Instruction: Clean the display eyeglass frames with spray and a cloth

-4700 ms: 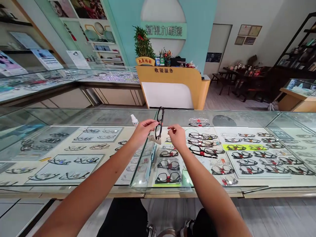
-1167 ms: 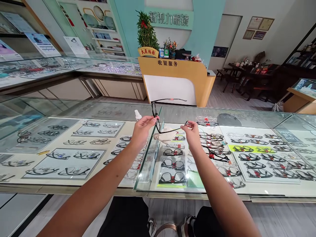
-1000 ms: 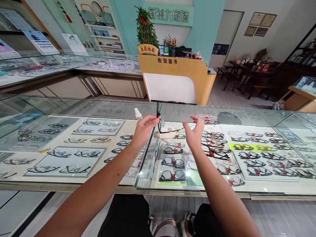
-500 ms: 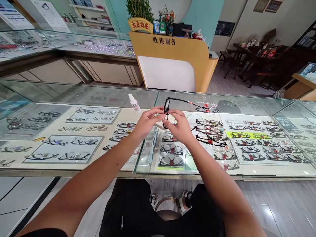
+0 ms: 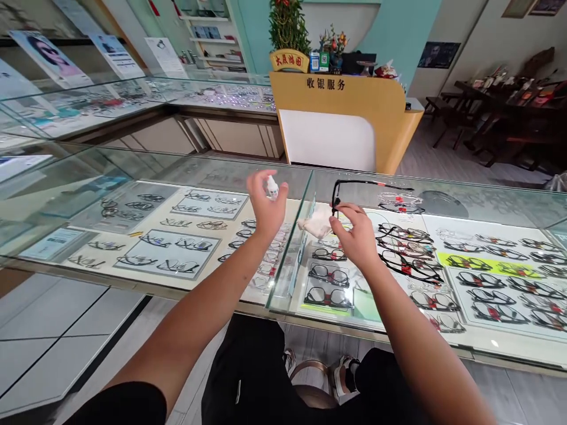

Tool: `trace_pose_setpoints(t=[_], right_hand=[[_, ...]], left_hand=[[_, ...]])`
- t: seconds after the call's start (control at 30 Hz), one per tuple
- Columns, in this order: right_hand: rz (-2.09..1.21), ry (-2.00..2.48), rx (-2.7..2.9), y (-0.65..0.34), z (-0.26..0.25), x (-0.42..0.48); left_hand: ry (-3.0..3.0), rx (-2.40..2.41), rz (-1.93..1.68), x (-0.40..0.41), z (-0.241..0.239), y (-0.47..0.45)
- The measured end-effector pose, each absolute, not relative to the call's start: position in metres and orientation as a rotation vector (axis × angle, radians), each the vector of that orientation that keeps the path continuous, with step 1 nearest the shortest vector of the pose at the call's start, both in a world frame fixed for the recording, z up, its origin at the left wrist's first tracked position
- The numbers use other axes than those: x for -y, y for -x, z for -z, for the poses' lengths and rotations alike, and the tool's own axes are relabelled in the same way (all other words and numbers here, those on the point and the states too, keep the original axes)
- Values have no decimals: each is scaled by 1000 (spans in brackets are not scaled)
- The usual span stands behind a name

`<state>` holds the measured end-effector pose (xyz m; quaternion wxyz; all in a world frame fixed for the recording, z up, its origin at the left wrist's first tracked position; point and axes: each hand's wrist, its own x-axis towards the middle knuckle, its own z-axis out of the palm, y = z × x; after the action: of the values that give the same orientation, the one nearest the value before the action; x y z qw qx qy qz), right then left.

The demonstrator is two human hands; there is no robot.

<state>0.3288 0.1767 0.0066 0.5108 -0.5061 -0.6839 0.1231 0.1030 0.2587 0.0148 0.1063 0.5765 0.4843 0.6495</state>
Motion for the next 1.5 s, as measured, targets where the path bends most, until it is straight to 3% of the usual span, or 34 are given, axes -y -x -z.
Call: trace_pose_setpoints(t=[0.13, 0.37, 0.5, 0.6, 0.77, 0.87, 1.13, 1.37, 1.5], right_hand=[[-301, 1230, 1633, -330, -8, -174], [-271, 1205, 1648, -331, -10, -172], [-248, 1164, 1614, -334, -17, -171], [-266, 1127, 1586, -336, -25, -168], [-343, 1084, 1634, -335, -32, -162], [-377, 1086, 1649, -334, -34, -159], [-524, 1027, 1634, -334, -36, -155], [-724, 999, 1586, -333, -41, -152], [-882, 968, 1577, -328, -42, -152]], left_hand=[[-1375, -1647, -1776, -299, 10, -75], [-1274, -1534, -1484, -322, 34, -70], [-1255, -1411, -1522, -309, 11, -80], [-1146, -990, -1452, -290, -18, -85], [-1081, -498, -803, -254, -49, -90], [-1039, -469, -671, -244, -51, -94], [-1140, -363, -664, -243, -47, -99], [-1577, -645, -1048, -238, -32, -118], [-1729, -710, -1087, -230, -31, -121]])
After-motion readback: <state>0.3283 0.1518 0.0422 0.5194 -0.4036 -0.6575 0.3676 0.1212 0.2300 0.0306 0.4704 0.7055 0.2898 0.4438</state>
